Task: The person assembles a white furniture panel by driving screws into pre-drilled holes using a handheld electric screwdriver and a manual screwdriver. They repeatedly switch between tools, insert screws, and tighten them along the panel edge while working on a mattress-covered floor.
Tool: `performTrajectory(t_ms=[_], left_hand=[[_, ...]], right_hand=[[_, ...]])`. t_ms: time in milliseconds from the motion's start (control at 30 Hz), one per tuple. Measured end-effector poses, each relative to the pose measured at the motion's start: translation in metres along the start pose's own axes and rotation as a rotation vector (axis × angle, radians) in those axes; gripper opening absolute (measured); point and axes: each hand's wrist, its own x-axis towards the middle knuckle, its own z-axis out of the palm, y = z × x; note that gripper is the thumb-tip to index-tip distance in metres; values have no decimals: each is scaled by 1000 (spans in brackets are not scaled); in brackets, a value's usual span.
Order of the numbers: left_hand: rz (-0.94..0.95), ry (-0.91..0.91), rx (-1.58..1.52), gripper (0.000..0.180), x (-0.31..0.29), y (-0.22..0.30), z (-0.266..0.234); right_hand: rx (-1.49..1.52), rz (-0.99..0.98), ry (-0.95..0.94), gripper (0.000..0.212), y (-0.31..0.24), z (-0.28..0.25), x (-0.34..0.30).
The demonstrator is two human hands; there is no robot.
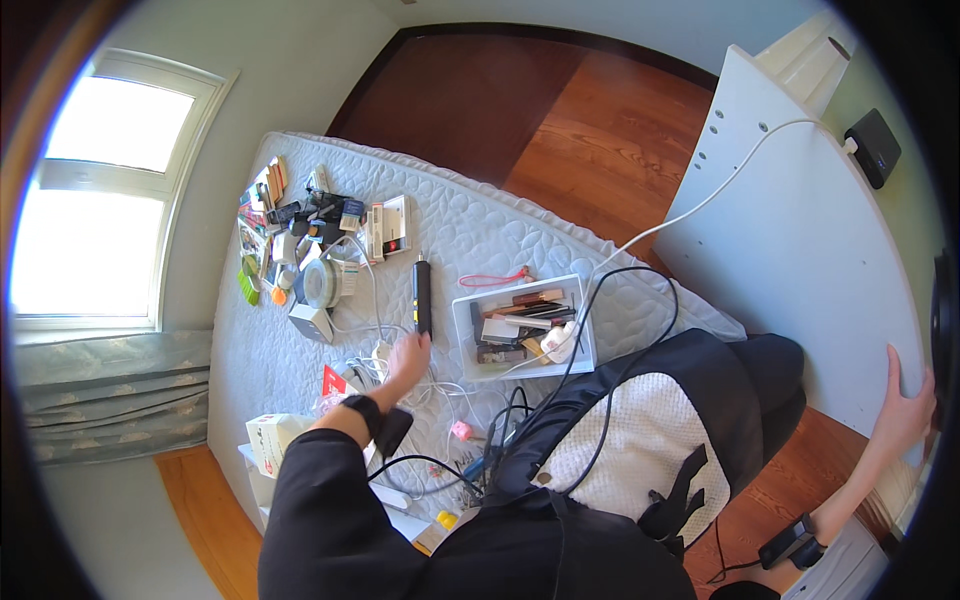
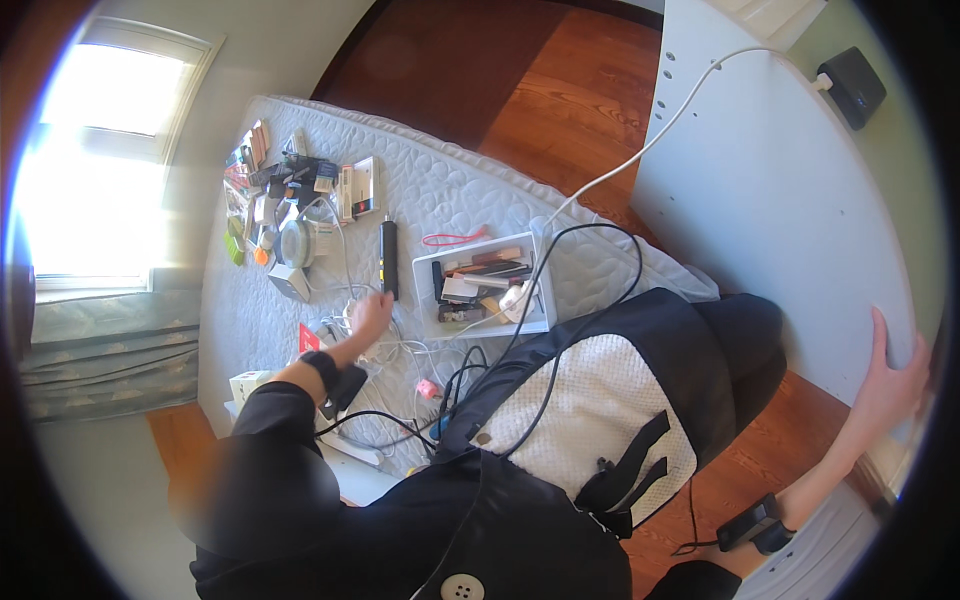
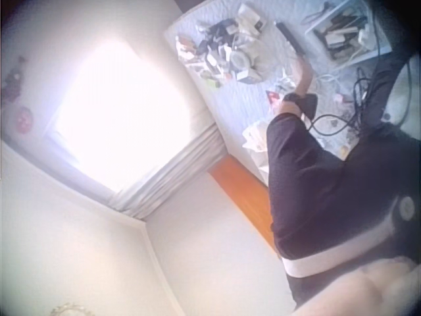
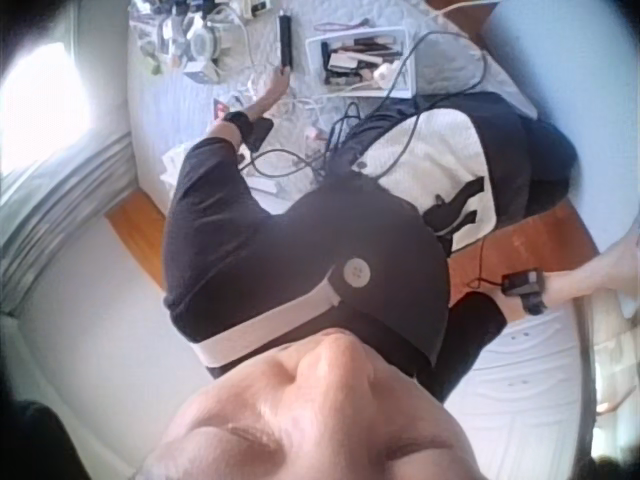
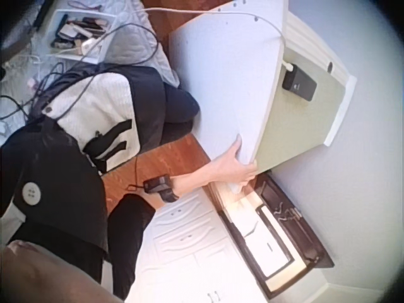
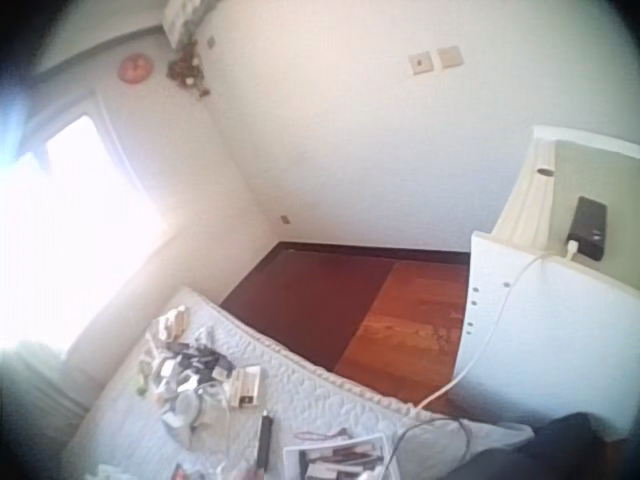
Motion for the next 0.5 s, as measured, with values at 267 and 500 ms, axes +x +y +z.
performTrajectory(t_ms=[267,500], left_hand=[[-18,-539,-139,26,-133,-34,49],[477,-357,-6,33,-161,-12,23]], right_hand=[[1,-32,7,58,8,4,2],[-58,-13,-9,65,6,1,2]])
